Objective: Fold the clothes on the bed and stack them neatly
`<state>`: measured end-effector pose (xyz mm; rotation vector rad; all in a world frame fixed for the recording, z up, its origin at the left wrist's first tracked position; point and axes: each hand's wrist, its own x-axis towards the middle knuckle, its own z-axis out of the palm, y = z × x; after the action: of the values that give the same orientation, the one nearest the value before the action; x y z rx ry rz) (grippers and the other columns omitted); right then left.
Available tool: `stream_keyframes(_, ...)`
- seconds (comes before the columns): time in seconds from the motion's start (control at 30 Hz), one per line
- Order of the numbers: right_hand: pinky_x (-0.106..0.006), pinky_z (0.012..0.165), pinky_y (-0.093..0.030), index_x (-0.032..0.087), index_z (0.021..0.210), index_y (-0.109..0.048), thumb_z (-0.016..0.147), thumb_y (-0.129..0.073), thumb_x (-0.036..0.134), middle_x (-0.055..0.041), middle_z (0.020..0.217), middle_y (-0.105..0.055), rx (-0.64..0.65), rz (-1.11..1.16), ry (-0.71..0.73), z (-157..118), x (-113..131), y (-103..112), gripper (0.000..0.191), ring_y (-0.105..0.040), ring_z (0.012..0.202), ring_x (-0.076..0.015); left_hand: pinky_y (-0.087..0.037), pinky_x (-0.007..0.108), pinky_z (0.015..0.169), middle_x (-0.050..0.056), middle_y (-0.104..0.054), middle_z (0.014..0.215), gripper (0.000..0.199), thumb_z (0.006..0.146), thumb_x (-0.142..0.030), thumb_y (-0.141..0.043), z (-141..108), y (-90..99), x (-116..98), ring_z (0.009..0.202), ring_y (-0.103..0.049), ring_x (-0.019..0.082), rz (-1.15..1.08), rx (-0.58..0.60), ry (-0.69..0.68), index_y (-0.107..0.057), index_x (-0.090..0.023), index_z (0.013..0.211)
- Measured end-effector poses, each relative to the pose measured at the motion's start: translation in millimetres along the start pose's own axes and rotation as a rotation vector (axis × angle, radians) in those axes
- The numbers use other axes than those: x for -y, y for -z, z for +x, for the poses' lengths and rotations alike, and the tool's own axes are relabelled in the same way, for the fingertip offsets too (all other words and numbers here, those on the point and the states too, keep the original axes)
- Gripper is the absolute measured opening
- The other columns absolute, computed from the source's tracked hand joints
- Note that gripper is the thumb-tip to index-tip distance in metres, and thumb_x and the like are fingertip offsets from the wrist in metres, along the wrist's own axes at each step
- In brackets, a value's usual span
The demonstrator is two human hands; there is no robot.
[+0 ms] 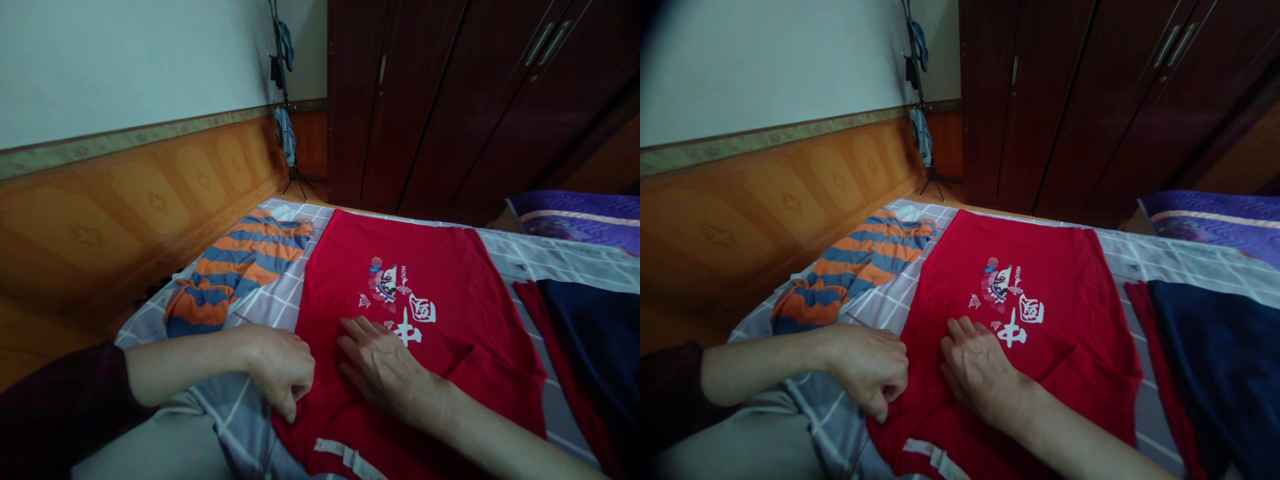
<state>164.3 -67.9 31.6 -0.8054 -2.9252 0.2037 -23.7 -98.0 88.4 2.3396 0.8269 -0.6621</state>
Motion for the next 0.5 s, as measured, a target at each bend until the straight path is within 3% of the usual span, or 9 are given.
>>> stream_keyframes(0.07,-0.041,0.08,-0.048,0.016,0.089,-0.064,0.081,-0.058,0.019,-0.0125,0.105,-0.062,0.003,-0.019,-0.006,-1.0,2.3,-1.6,0.01,-0.056,0.095,-0.0261,-0.034,0.024,0.049,-0.003,-0.063,0.057,0.014,0.077,-0.02,-0.067,0.1,0.5,7.2,0.056,-0.057,0.013,0.016,-0.147,0.072,-0.064,-0.021,0.064)
stream_keyframes(0.13,-0.043,0.082,-0.049,0.015,0.089,-0.064,0.082,-0.057,0.016,-0.0127,0.104,-0.063,-0.009,-0.037,-0.006,-2.7,6.1,-1.2,0.01,-0.057,0.094,-0.0261,-0.041,0.025,0.057,0.001,-0.068,0.074,0.009,0.083,-0.018,-0.057,3.2,-0.1,18.4,0.068,-0.062,0.016,0.067,-0.392,0.22,-0.065,-0.02,0.078)
stream_keyframes(0.23,-0.041,0.082,-0.05,0.015,0.088,-0.064,0.082,-0.059,0.021,-0.0118,0.102,-0.063,-0.009,0.039,0.088,-6.1,13.9,2.6,0.01,-0.057,0.093,-0.0254,-0.047,0.029,0.077,0.006,-0.064,0.108,0.024,0.088,-0.017,-0.048,13.5,-4.8,38.1,0.094,-0.062,0.019,0.078,-0.718,0.368,-0.059,-0.018,0.109)
stream_keyframes(0.33,-0.041,0.082,-0.05,0.016,0.089,-0.063,0.077,-0.064,0.028,-0.0108,0.101,-0.063,0.027,0.121,0.161,-8.2,19.3,6.4,0.016,-0.056,0.095,-0.0259,-0.043,0.03,0.092,0.007,-0.058,0.122,0.034,0.089,-0.016,-0.046,24.7,-13.1,56.6,0.11,-0.056,0.019,0.004,-0.818,0.348,-0.05,-0.017,0.123)
stream_keyframes(0.5,-0.041,0.077,-0.051,0.016,0.085,-0.063,0.077,-0.055,0.014,-0.0102,0.094,-0.063,0.095,0.046,0.113,-9.0,15.9,5.0,0.011,-0.057,0.09,-0.0255,-0.045,0.03,0.082,0.005,-0.063,0.098,0.017,0.088,-0.025,-0.05,29.2,-21.8,76.8,0.091,-0.06,0.019,-0.035,-0.85,0.391,-0.059,-0.018,0.101)
